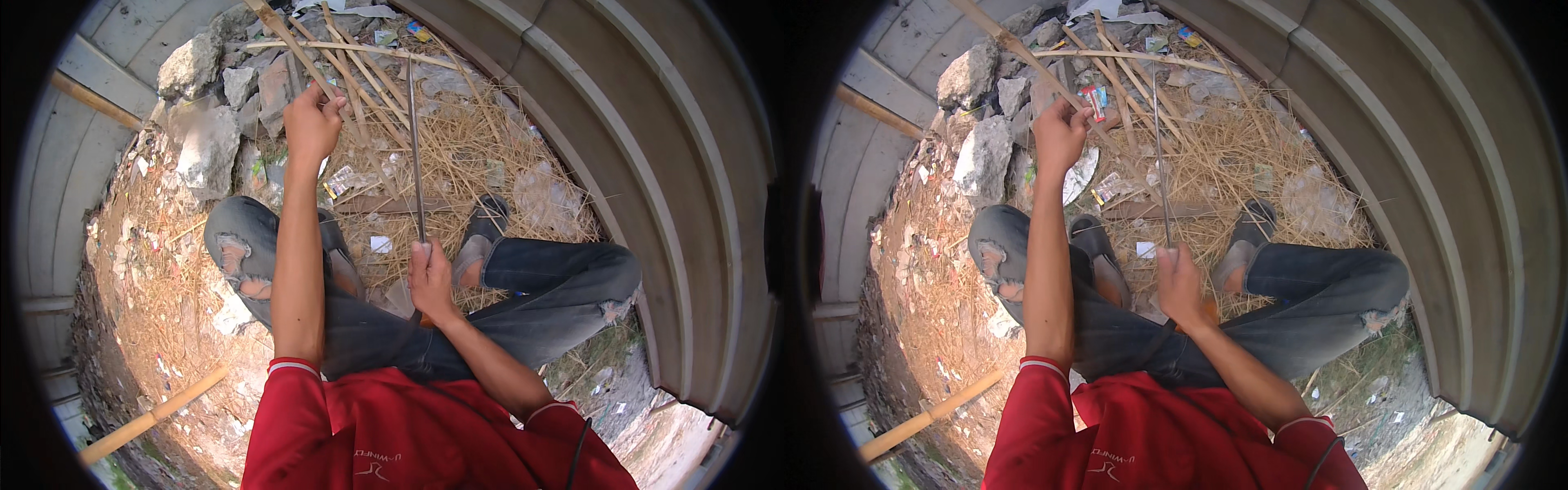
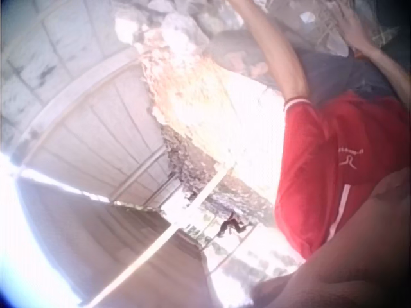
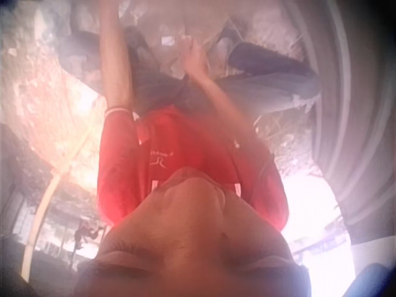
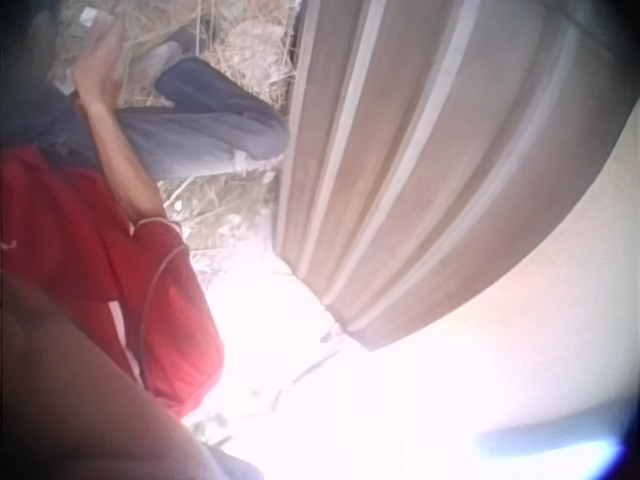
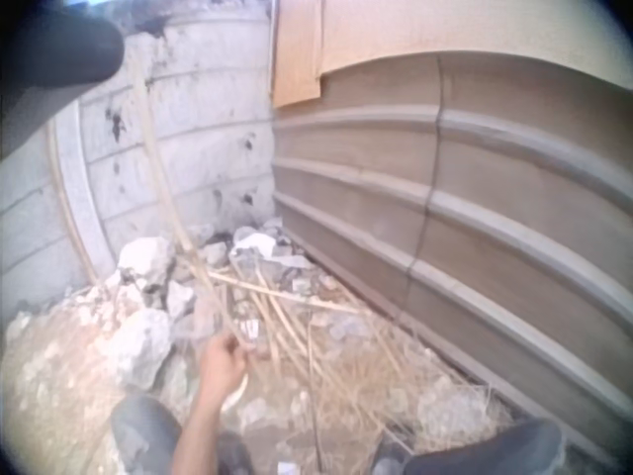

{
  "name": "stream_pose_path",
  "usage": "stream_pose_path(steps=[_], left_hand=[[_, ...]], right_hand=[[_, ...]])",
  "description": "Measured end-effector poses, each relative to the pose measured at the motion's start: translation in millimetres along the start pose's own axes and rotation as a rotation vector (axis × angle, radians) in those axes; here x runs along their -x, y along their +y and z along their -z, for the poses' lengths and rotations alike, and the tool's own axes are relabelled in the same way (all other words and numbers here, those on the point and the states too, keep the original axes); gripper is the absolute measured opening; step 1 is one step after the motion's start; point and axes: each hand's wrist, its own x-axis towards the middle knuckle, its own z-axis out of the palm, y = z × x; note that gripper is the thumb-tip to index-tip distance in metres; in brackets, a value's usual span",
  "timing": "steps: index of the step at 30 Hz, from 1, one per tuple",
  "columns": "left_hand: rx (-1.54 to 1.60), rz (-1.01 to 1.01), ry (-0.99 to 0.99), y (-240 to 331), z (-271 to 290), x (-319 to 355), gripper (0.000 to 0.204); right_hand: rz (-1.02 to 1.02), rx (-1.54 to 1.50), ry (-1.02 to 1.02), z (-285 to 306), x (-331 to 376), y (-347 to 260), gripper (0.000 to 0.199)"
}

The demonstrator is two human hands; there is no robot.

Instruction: The person sits cross-legged on the ground and uses a blue utility knife to shave thin strips from a long bamboo stick. They hold the stick with their left hand and scrape the blade along its length, occasionally switching to a machete to split or trim the bamboo.

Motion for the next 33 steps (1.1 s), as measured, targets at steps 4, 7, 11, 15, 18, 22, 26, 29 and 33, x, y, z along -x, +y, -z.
stream_pose_path(steps=[4,7,11,15,18,22,26,29,33], left_hand=[[-0.025,-0.006,0.002,4.0,1.1,1.7,0.010],[0.035,-0.010,0.031,7.6,1.4,-1.2,0.009],[0.069,0.031,-0.007,5.7,2.0,2.5,0.008],[0.039,0.027,-0.022,3.1,1.0,3.4,0.011],[0.005,0.054,-0.034,-4.8,7.4,0.7,0.011],[0.029,0.059,-0.013,-19.8,12.8,1.4,0.010],[0.079,0.059,-0.063,-5.5,10.8,1.1,0.009],[0.258,0.067,-0.109,-12.1,24.2,-0.5,0.009],[0.364,0.046,-0.161,33.7,67.7,7.8,0.013]], right_hand=[[-0.435,-0.010,-0.163,3.7,6.1,38.9,0.043],[-0.670,-0.087,-0.217,9.5,-6.3,29.1,0.044],[-0.242,-0.115,-0.146,7.6,-16.3,1.5,0.040],[0.091,0.082,-0.016,1.5,-1.2,-4.9,0.039],[-0.571,-0.043,-0.128,7.5,14.0,31.1,0.038],[-0.686,-0.147,-0.202,13.0,8.6,14.3,0.040],[-0.087,0.016,-0.030,-3.5,-1.9,57.3,0.042],[-0.058,0.018,-0.012,-2.7,-13.6,39.6,0.040],[-0.023,0.257,0.045,20.8,-36.1,1.7,0.035]])
